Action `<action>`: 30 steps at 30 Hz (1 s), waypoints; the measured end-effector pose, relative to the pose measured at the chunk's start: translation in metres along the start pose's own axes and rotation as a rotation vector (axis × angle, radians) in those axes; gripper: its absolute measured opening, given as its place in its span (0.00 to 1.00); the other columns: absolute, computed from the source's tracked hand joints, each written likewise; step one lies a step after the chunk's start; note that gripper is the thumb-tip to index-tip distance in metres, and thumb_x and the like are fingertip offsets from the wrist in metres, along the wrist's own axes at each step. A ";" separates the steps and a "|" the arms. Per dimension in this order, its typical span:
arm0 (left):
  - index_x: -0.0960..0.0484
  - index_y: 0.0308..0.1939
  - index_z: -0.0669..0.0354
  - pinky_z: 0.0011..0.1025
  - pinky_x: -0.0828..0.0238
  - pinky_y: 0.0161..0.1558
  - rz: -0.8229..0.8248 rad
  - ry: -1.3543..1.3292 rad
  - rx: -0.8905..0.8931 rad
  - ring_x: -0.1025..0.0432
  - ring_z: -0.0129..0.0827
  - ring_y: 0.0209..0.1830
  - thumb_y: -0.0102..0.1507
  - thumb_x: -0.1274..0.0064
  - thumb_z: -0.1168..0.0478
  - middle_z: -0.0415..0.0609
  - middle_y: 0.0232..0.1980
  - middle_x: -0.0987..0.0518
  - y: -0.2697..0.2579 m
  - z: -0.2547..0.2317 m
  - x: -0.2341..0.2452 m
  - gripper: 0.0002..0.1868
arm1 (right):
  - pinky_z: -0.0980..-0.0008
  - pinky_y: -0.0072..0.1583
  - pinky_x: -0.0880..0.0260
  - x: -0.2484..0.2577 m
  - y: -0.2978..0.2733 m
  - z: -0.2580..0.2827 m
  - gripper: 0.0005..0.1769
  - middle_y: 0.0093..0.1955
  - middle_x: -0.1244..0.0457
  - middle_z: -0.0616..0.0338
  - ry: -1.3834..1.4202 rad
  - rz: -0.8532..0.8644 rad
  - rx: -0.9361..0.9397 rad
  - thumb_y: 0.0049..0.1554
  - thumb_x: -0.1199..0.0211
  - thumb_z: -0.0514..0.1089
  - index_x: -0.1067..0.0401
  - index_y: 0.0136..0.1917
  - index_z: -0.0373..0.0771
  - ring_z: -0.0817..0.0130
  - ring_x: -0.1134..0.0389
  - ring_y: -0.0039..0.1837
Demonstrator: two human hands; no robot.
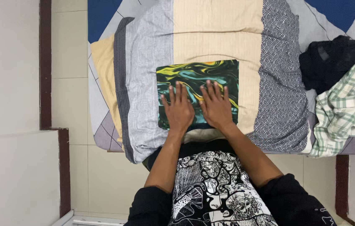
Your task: The person lays a patterned t-shirt flat on a pillow on a bed, folds the sleeves and sides toward the center, and then folds the shirt in half.
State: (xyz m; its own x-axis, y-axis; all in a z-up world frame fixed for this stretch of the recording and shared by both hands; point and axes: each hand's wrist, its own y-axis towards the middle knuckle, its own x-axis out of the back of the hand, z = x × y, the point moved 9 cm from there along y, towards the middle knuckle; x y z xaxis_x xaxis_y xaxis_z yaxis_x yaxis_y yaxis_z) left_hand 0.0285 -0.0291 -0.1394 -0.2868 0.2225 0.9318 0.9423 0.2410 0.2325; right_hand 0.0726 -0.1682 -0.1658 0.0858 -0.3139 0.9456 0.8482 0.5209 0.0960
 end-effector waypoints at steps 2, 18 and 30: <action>0.31 0.73 0.60 0.66 0.59 0.74 0.035 -0.011 -0.008 0.44 0.55 0.79 0.66 0.54 0.56 0.55 0.79 0.37 -0.006 -0.001 -0.003 0.31 | 0.36 0.78 0.63 -0.005 -0.003 0.010 0.32 0.84 0.54 0.48 -0.030 0.037 0.079 0.68 0.56 0.56 0.42 0.81 0.44 0.45 0.55 0.83; 0.30 0.72 0.57 0.60 0.58 0.77 0.112 -0.104 -0.060 0.47 0.57 0.81 0.67 0.52 0.52 0.60 0.80 0.40 -0.060 0.003 0.015 0.29 | 0.40 0.77 0.62 0.009 -0.064 0.005 0.46 0.83 0.55 0.45 0.050 0.123 0.137 0.57 0.48 0.71 0.44 0.78 0.42 0.49 0.56 0.82; 0.33 0.75 0.46 0.61 0.57 0.75 0.128 -0.022 -0.116 0.46 0.55 0.80 0.58 0.44 0.53 0.55 0.79 0.38 -0.085 -0.001 0.020 0.40 | 0.44 0.79 0.57 0.005 -0.090 -0.008 0.44 0.83 0.54 0.43 0.060 0.079 0.072 0.50 0.35 0.45 0.44 0.78 0.38 0.48 0.54 0.83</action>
State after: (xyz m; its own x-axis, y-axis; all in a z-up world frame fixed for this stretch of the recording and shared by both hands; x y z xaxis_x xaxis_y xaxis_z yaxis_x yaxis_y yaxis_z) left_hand -0.0576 -0.0457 -0.1402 -0.1652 0.2649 0.9500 0.9847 0.0988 0.1437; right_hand 0.0008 -0.2234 -0.1721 0.1838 -0.3153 0.9310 0.7982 0.6006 0.0458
